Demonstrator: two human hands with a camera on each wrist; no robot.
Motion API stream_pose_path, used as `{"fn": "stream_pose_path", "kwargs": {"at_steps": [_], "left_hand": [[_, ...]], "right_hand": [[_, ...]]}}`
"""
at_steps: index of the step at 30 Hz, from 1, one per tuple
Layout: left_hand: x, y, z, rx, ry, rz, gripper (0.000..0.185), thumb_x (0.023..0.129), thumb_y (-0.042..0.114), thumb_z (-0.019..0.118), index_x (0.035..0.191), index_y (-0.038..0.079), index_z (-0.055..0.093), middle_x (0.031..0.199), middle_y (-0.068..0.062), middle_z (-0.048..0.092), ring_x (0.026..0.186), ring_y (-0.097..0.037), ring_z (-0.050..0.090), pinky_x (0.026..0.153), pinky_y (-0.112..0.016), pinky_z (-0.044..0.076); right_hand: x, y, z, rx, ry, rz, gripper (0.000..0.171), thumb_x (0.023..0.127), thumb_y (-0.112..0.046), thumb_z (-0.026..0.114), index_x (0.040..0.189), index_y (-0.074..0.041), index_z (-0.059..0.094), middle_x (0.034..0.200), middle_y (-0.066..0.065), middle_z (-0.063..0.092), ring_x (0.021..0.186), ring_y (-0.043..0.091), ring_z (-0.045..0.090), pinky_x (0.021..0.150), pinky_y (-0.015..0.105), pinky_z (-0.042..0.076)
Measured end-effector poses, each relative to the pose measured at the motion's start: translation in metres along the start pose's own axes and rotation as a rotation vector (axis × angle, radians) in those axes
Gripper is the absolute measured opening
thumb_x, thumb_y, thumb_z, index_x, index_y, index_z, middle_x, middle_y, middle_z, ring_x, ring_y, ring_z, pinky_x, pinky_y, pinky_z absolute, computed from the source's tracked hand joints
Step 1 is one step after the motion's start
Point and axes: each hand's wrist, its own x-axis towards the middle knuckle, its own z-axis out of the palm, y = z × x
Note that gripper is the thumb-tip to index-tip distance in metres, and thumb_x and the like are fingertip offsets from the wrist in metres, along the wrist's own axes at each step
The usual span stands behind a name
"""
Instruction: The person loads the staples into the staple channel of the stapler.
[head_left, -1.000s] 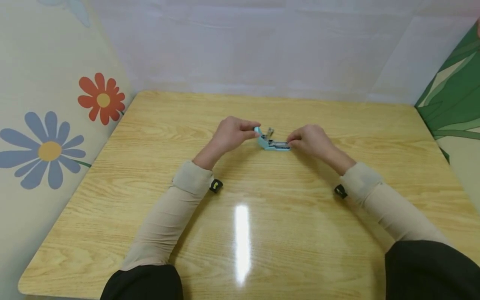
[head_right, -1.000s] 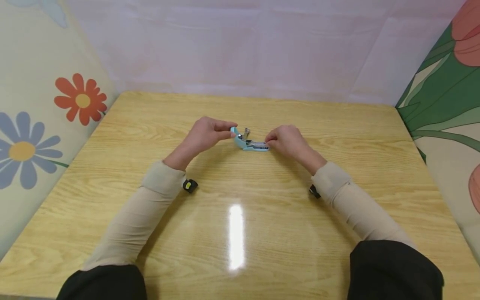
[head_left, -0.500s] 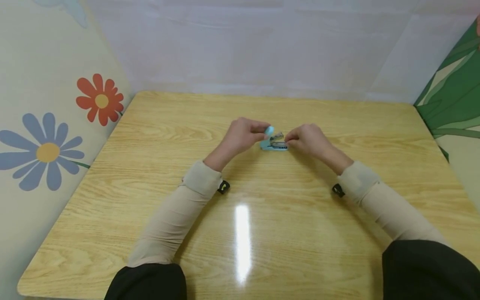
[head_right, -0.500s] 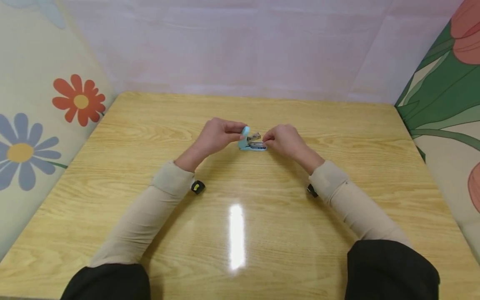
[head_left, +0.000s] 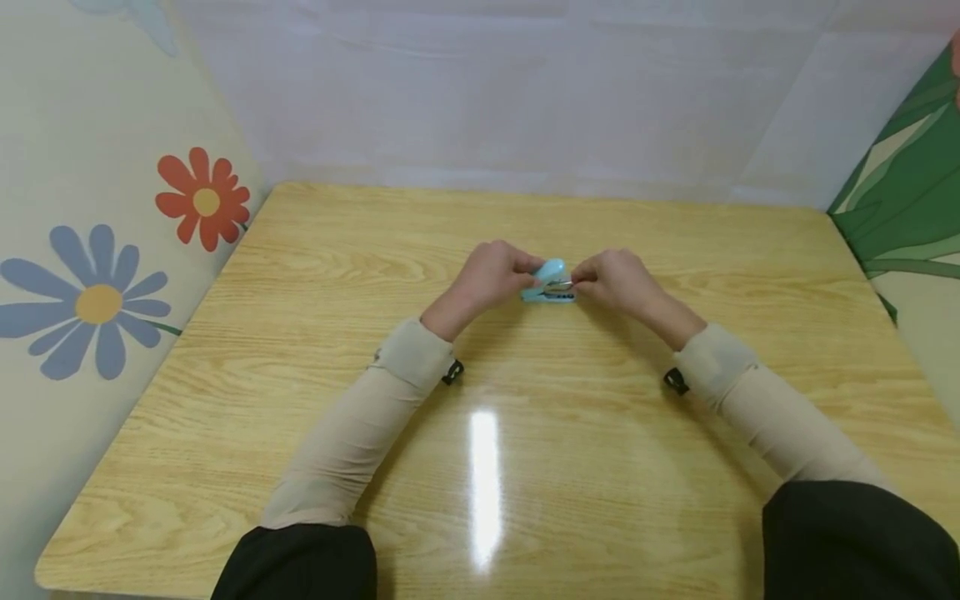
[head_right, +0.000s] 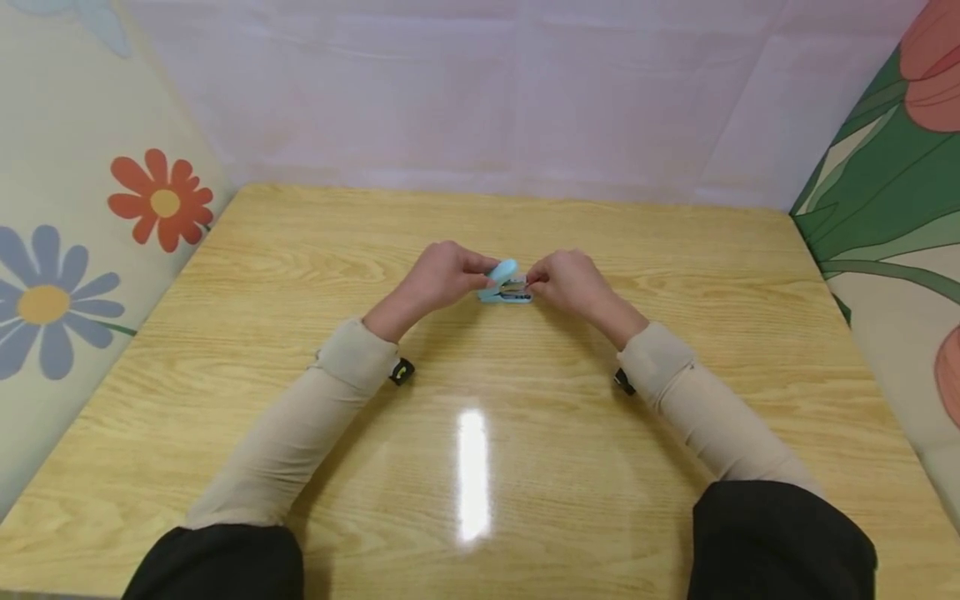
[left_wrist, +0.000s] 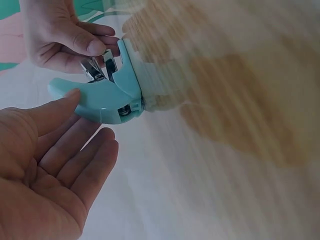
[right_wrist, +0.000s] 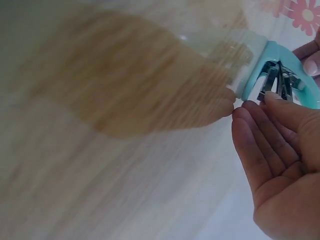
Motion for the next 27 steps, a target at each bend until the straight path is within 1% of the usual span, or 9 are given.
{"fn": "stream_pose_path", "kwargs": {"at_steps": [2, 7, 10, 14, 17, 21, 25, 27], "left_hand": [[0.0003, 0.0014, 0.0000, 0.011, -0.008, 0.007, 0.033, 0.094, 0.027, 0.068, 0.126, 0.021, 0.067, 0.125, -0.002, 0.069, 0.069, -0.015, 0.055, 0.058, -0.023, 0.041], [0.0023, 0.0050, 0.0004, 0.085, -0.002, 0.038, 0.033, 0.093, 0.028, 0.068, 0.126, 0.022, 0.067, 0.126, -0.003, 0.068, 0.076, -0.013, 0.057, 0.063, -0.023, 0.042], [0.0037, 0.0063, 0.0014, 0.123, 0.002, 0.055, 0.033, 0.093, 0.028, 0.069, 0.125, 0.023, 0.067, 0.124, -0.003, 0.069, 0.071, -0.012, 0.055, 0.062, -0.023, 0.041], [0.0053, 0.0070, 0.0041, 0.162, 0.003, 0.073, 0.032, 0.093, 0.030, 0.068, 0.125, 0.024, 0.067, 0.122, -0.003, 0.070, 0.065, -0.012, 0.053, 0.059, -0.022, 0.042], [0.0055, 0.0077, 0.0057, 0.189, 0.009, 0.082, 0.032, 0.093, 0.030, 0.068, 0.125, 0.024, 0.067, 0.122, -0.003, 0.071, 0.070, -0.010, 0.059, 0.063, -0.022, 0.047], [0.0055, 0.0089, 0.0066, 0.214, 0.015, 0.101, 0.032, 0.093, 0.029, 0.068, 0.125, 0.023, 0.068, 0.122, -0.002, 0.071, 0.077, -0.010, 0.067, 0.070, -0.025, 0.053], [0.0063, 0.0097, 0.0070, 0.222, 0.010, 0.113, 0.031, 0.093, 0.029, 0.068, 0.124, 0.023, 0.068, 0.122, -0.001, 0.071, 0.085, -0.011, 0.070, 0.076, -0.027, 0.056], [0.0070, 0.0096, 0.0073, 0.221, 0.004, 0.117, 0.030, 0.094, 0.028, 0.068, 0.123, 0.023, 0.069, 0.121, -0.001, 0.071, 0.087, -0.011, 0.070, 0.078, -0.028, 0.056]], "right_hand": [[-0.0006, 0.0009, -0.0001, 0.014, -0.010, 0.016, 0.019, 0.091, -0.016, 0.070, 0.105, -0.005, 0.076, 0.105, 0.010, 0.076, 0.098, 0.027, 0.071, 0.089, 0.043, 0.054], [-0.0011, 0.0022, -0.0009, 0.037, -0.016, 0.037, 0.018, 0.090, -0.015, 0.070, 0.105, -0.005, 0.076, 0.105, 0.010, 0.076, 0.101, 0.028, 0.070, 0.092, 0.044, 0.053], [-0.0007, 0.0026, -0.0008, 0.045, -0.008, 0.045, 0.018, 0.090, -0.015, 0.070, 0.104, -0.005, 0.076, 0.104, 0.010, 0.076, 0.101, 0.028, 0.071, 0.093, 0.044, 0.053], [-0.0007, 0.0032, 0.0006, 0.072, -0.013, 0.060, 0.017, 0.091, -0.015, 0.070, 0.103, -0.005, 0.076, 0.103, 0.011, 0.076, 0.098, 0.028, 0.071, 0.089, 0.043, 0.055], [-0.0007, 0.0033, 0.0020, 0.081, -0.020, 0.061, 0.017, 0.091, -0.015, 0.070, 0.102, -0.004, 0.076, 0.101, 0.012, 0.076, 0.095, 0.027, 0.071, 0.086, 0.042, 0.055], [0.0002, 0.0034, 0.0028, 0.080, -0.017, 0.058, 0.016, 0.091, -0.015, 0.070, 0.101, -0.004, 0.076, 0.100, 0.012, 0.076, 0.093, 0.026, 0.071, 0.085, 0.042, 0.056], [0.0005, 0.0020, 0.0025, 0.072, -0.017, 0.045, 0.016, 0.090, -0.015, 0.071, 0.099, -0.003, 0.076, 0.098, 0.013, 0.077, 0.093, 0.027, 0.072, 0.085, 0.043, 0.056], [0.0007, 0.0012, 0.0029, 0.066, -0.018, 0.039, 0.016, 0.089, -0.015, 0.072, 0.099, -0.003, 0.077, 0.098, 0.013, 0.077, 0.094, 0.027, 0.072, 0.086, 0.043, 0.056]]}}
